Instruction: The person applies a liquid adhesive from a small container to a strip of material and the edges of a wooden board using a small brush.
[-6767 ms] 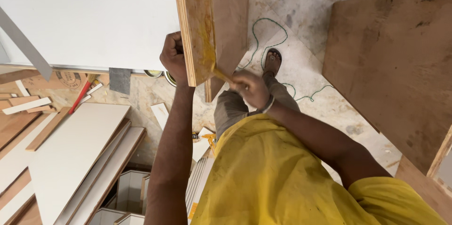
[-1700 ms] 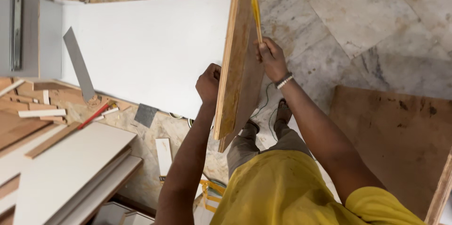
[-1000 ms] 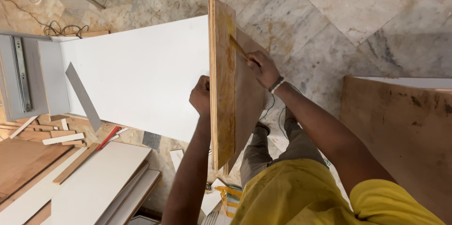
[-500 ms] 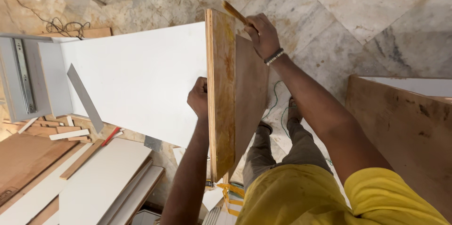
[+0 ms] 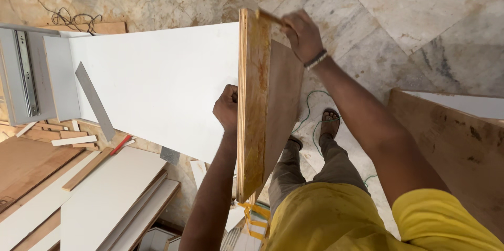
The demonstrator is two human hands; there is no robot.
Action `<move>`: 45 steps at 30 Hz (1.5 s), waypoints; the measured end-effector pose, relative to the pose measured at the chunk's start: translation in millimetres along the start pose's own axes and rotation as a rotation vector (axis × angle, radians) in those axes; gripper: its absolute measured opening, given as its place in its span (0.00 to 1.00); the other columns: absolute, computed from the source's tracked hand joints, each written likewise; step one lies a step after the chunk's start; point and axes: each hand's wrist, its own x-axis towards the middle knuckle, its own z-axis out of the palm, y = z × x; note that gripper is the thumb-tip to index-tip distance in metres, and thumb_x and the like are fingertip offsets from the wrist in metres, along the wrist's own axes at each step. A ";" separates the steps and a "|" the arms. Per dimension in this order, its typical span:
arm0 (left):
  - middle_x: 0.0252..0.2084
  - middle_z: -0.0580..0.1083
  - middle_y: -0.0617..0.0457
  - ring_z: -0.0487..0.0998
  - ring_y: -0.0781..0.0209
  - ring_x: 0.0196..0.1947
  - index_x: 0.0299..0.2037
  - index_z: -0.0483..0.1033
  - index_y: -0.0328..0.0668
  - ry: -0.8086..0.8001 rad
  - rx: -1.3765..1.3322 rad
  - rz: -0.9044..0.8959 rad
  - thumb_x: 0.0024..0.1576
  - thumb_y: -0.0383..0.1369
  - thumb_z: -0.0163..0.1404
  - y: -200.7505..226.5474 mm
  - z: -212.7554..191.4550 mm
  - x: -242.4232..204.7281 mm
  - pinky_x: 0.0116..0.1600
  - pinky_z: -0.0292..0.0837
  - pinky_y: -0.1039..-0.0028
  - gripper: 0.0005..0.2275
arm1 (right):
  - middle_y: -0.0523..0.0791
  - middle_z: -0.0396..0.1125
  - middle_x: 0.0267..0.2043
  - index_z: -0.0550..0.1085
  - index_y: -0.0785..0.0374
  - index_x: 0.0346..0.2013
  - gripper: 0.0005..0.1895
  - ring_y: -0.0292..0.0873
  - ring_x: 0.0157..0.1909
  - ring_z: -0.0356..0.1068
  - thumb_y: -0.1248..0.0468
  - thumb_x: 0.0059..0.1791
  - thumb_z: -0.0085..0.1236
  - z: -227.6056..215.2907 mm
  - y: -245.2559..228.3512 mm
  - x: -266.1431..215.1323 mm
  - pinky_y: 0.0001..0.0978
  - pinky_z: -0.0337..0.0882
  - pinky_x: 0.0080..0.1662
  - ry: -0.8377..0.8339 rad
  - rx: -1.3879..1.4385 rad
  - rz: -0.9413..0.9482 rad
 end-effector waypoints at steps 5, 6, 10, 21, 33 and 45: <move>0.16 0.66 0.61 0.61 0.72 0.16 0.26 0.71 0.43 -0.004 0.014 -0.025 0.54 0.29 0.56 -0.8 0.5 1.7 0.23 0.55 0.77 0.07 | 0.50 0.68 0.45 0.74 0.65 0.47 0.11 0.51 0.44 0.72 0.70 0.50 0.61 2.3 -16.7 -15.2 0.40 0.73 0.45 -0.059 -0.020 -0.090; 0.16 0.66 0.61 0.61 0.72 0.17 0.26 0.71 0.43 0.000 0.001 -0.020 0.54 0.29 0.56 -0.6 0.5 1.6 0.23 0.56 0.77 0.07 | 0.50 0.69 0.45 0.75 0.65 0.47 0.10 0.51 0.43 0.72 0.70 0.51 0.61 4.0 -16.1 -8.5 0.40 0.73 0.44 -0.059 -0.042 -0.058; 0.16 0.65 0.58 0.60 0.69 0.16 0.26 0.71 0.42 0.016 0.017 0.026 0.54 0.29 0.58 2.8 -1.6 -0.2 0.23 0.55 0.75 0.08 | 0.50 0.69 0.44 0.74 0.66 0.48 0.09 0.51 0.43 0.72 0.68 0.54 0.61 1.6 -14.2 12.3 0.40 0.73 0.45 -0.022 -0.053 -0.003; 0.16 0.67 0.60 0.62 0.71 0.17 0.26 0.71 0.44 -0.004 0.034 -0.025 0.55 0.30 0.57 -1.9 1.9 1.0 0.23 0.56 0.75 0.08 | 0.50 0.69 0.45 0.74 0.66 0.49 0.09 0.48 0.43 0.74 0.69 0.54 0.58 15.4 -12.2 -5.8 0.38 0.74 0.43 -0.029 -0.010 0.058; 0.16 0.68 0.60 0.63 0.70 0.16 0.26 0.71 0.43 -0.001 0.069 -0.017 0.55 0.31 0.58 -0.9 2.2 2.8 0.23 0.57 0.75 0.09 | 0.51 0.68 0.42 0.74 0.67 0.49 0.09 0.51 0.42 0.72 0.69 0.54 0.57 16.6 -9.7 -30.5 0.41 0.72 0.44 -0.080 -0.004 0.194; 0.16 0.68 0.60 0.63 0.70 0.17 0.26 0.71 0.44 -0.018 0.065 -0.062 0.54 0.31 0.58 -4.8 3.0 0.7 0.23 0.57 0.74 0.08 | 0.51 0.67 0.43 0.73 0.66 0.50 0.10 0.52 0.42 0.73 0.72 0.54 0.56 21.6 -10.5 -52.2 0.40 0.73 0.45 -0.031 0.032 0.189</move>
